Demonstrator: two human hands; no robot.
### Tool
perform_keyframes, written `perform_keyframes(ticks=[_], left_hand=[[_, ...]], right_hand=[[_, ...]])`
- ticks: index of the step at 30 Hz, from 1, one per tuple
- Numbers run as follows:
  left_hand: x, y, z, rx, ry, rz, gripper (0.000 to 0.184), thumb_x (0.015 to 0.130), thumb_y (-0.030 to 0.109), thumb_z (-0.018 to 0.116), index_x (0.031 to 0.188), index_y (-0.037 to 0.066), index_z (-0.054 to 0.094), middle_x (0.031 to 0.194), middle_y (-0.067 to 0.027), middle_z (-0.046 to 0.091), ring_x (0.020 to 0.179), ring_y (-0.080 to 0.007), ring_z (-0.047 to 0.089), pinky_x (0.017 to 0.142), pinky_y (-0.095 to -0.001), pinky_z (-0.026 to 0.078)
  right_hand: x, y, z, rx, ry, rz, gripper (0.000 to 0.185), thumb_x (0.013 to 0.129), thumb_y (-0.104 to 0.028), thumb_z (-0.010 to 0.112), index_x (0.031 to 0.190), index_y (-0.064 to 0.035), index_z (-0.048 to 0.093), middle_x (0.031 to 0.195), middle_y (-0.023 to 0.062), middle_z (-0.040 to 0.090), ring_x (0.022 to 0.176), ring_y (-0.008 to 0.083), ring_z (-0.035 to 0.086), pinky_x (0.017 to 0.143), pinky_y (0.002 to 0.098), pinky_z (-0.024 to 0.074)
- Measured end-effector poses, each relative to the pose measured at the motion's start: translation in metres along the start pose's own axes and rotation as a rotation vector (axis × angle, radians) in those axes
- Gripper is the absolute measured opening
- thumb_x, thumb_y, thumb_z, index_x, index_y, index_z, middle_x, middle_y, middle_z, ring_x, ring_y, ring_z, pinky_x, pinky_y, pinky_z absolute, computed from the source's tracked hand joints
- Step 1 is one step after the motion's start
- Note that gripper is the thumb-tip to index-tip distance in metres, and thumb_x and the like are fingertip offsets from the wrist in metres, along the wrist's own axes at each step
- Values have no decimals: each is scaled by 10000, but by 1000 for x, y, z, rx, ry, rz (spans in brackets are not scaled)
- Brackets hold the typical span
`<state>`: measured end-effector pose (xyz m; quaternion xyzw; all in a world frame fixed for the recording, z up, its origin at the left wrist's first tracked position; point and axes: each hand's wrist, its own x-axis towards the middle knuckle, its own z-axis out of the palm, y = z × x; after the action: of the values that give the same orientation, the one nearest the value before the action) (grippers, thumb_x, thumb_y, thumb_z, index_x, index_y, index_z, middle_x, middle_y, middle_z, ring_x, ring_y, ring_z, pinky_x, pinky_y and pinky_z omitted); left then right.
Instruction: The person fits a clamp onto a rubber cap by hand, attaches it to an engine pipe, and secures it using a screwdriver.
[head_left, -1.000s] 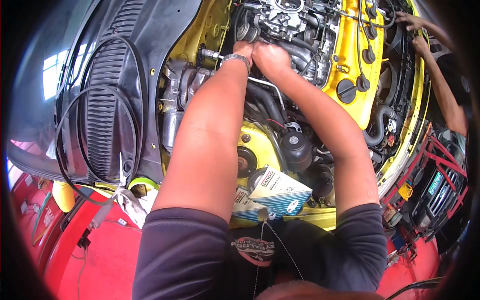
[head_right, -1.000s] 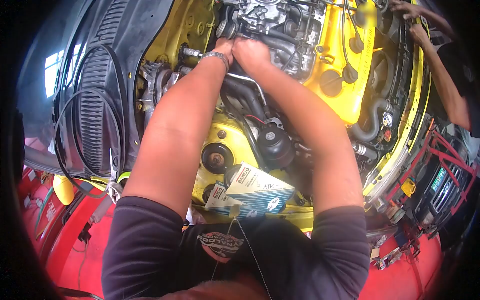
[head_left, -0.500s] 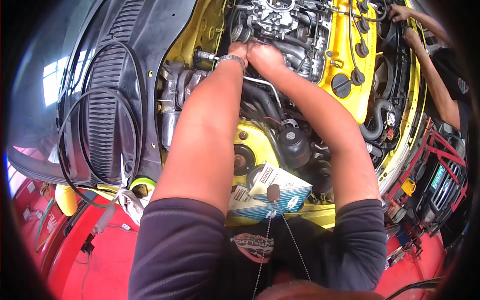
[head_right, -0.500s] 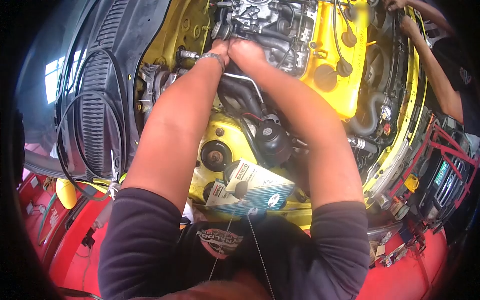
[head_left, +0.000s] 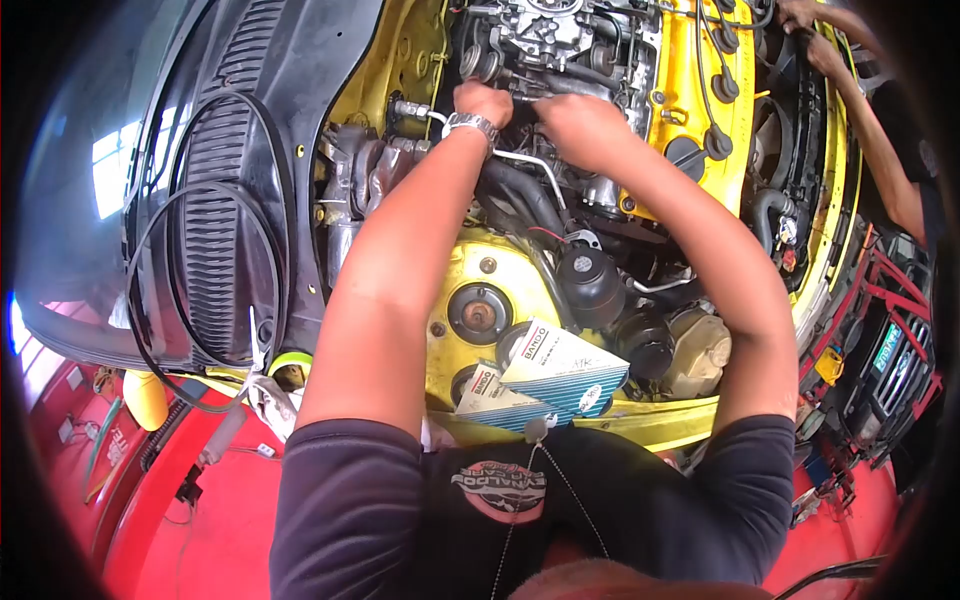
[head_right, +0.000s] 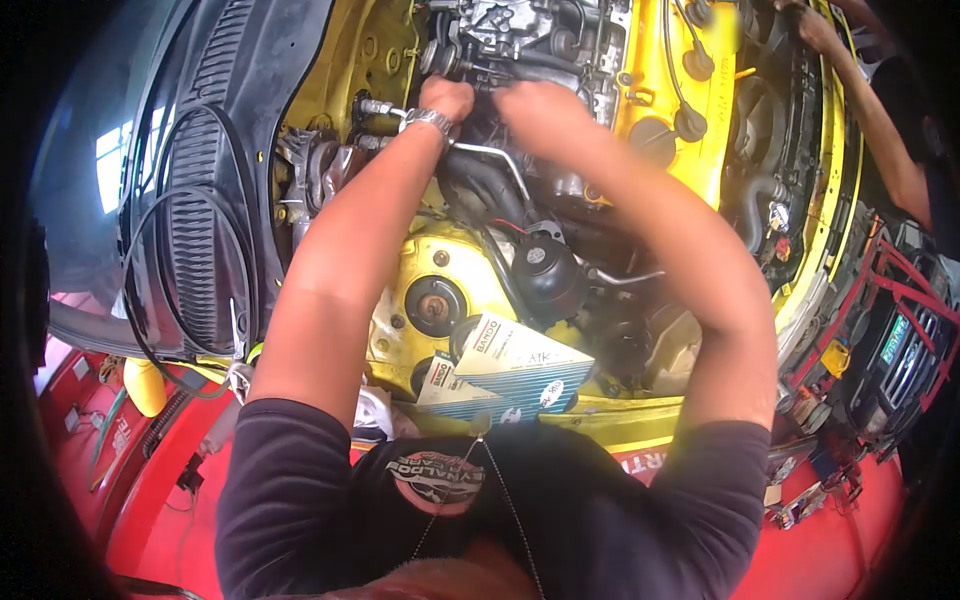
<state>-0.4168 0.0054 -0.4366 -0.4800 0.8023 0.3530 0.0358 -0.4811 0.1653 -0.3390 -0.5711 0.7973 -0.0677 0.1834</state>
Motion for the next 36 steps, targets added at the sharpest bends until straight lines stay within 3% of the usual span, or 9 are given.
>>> perform_keyframes(ticks=[2,9,11,14,17,23,27,28,36], left_hand=[[4,-6,6,116,126,72,388,631,151,709,962,-50,682,833,-189,684,843,-386,664,838,-360,536],[-35,24,-37,89,14,24,262,707,175,672,881,-15,718,965,-237,683,962,-347,666,885,-383,524],[-20,8,-21,131,45,62,227,727,163,659,868,-2,724,935,-220,695,891,-316,692,843,-361,539],[-10,-6,-17,-536,-236,-81,154,787,-2,565,877,-14,690,755,-123,684,647,-196,670,603,-301,534],[-9,-8,-15,-607,-250,-98,177,798,-50,526,896,-20,671,737,-100,670,632,-182,658,547,-290,514],[3,-21,-4,-403,-169,-23,181,730,43,621,882,58,719,788,-122,703,697,-226,680,660,-322,529],[-26,9,-22,51,39,81,201,776,105,630,939,123,747,882,-101,725,763,-201,681,709,-333,525],[-24,7,-22,-97,-9,92,180,714,146,680,872,88,744,937,-209,698,893,-325,682,833,-360,521],[-22,14,-33,-14,-132,42,265,735,276,796,955,134,753,988,-144,712,907,-247,685,825,-321,526]], right_hand=[[-26,-2,-20,29,-40,59,174,851,-141,591,959,-5,591,918,170,658,877,364,646,742,472,518],[-83,5,-24,288,300,11,246,871,-171,627,1059,-13,617,1010,176,659,953,361,617,819,429,503],[-85,6,-26,269,319,30,231,871,-167,626,1044,-14,618,994,171,660,945,362,616,812,433,501],[-77,2,-19,334,369,37,213,870,-167,624,1023,-20,618,971,169,659,932,364,616,806,435,500],[-53,-2,0,418,399,37,226,883,-153,602,1069,-27,619,946,166,658,912,342,627,791,420,500],[26,-17,54,1464,-130,622,436,895,-66,536,1294,100,482,1153,172,620,994,208,616,835,313,494],[46,-24,91,1460,-34,676,471,903,-55,525,1348,57,418,1193,171,583,999,240,613,834,331,503],[46,-24,91,1457,-35,679,471,903,-55,525,1348,57,418,1193,171,583,999,240,613,834,331,503],[42,-20,79,1941,-186,659,352,922,-80,506,1269,-94,448,1177,75,589,1028,213,599,841,370,511]])
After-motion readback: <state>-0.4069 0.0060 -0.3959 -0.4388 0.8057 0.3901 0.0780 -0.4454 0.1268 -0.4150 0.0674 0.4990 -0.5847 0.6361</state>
